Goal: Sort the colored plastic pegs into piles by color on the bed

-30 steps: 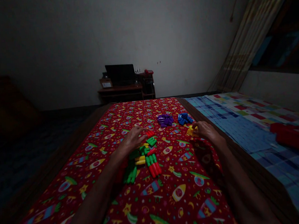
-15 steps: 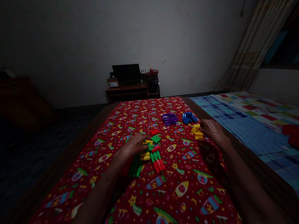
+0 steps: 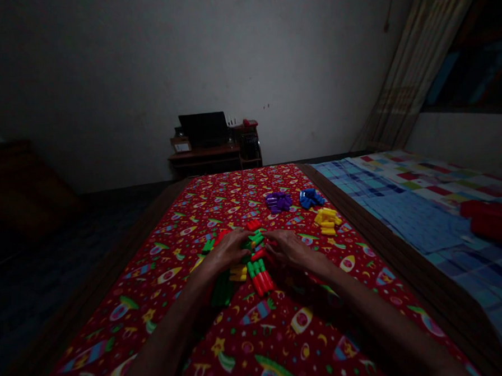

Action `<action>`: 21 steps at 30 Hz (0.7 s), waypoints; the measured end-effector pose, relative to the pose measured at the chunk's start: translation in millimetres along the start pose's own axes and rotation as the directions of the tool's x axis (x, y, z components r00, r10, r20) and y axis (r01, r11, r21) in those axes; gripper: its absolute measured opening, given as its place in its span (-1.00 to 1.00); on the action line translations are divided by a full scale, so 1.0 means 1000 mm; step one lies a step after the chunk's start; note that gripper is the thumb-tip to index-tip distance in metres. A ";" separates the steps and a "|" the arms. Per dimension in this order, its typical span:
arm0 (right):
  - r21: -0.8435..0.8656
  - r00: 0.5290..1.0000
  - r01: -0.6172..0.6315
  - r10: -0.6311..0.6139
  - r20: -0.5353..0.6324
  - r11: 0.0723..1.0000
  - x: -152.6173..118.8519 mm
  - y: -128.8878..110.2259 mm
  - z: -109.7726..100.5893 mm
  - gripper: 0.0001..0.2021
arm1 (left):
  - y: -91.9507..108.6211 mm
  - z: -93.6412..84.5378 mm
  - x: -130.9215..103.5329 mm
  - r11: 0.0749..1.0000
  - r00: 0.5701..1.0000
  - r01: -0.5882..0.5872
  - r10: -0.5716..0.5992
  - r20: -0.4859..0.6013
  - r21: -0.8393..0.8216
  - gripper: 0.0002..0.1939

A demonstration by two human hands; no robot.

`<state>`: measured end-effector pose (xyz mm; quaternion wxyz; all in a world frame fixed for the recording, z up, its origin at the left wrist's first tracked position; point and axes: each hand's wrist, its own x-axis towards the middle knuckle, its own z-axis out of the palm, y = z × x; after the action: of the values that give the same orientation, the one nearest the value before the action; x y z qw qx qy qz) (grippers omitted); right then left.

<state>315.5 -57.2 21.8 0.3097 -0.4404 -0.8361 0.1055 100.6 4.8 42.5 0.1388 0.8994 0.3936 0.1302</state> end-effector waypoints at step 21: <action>-0.466 0.903 -0.389 0.428 -0.025 0.795 -0.003 0.029 -0.030 -0.78 | -0.021 -0.018 -0.008 0.996 0.997 0.073 -0.072 -0.018 0.054 -0.71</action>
<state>354.6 -45.2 30.8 0.1317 -0.6663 -0.7338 -0.0132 75.1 15.4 51.0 0.1155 0.8869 0.4305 0.1216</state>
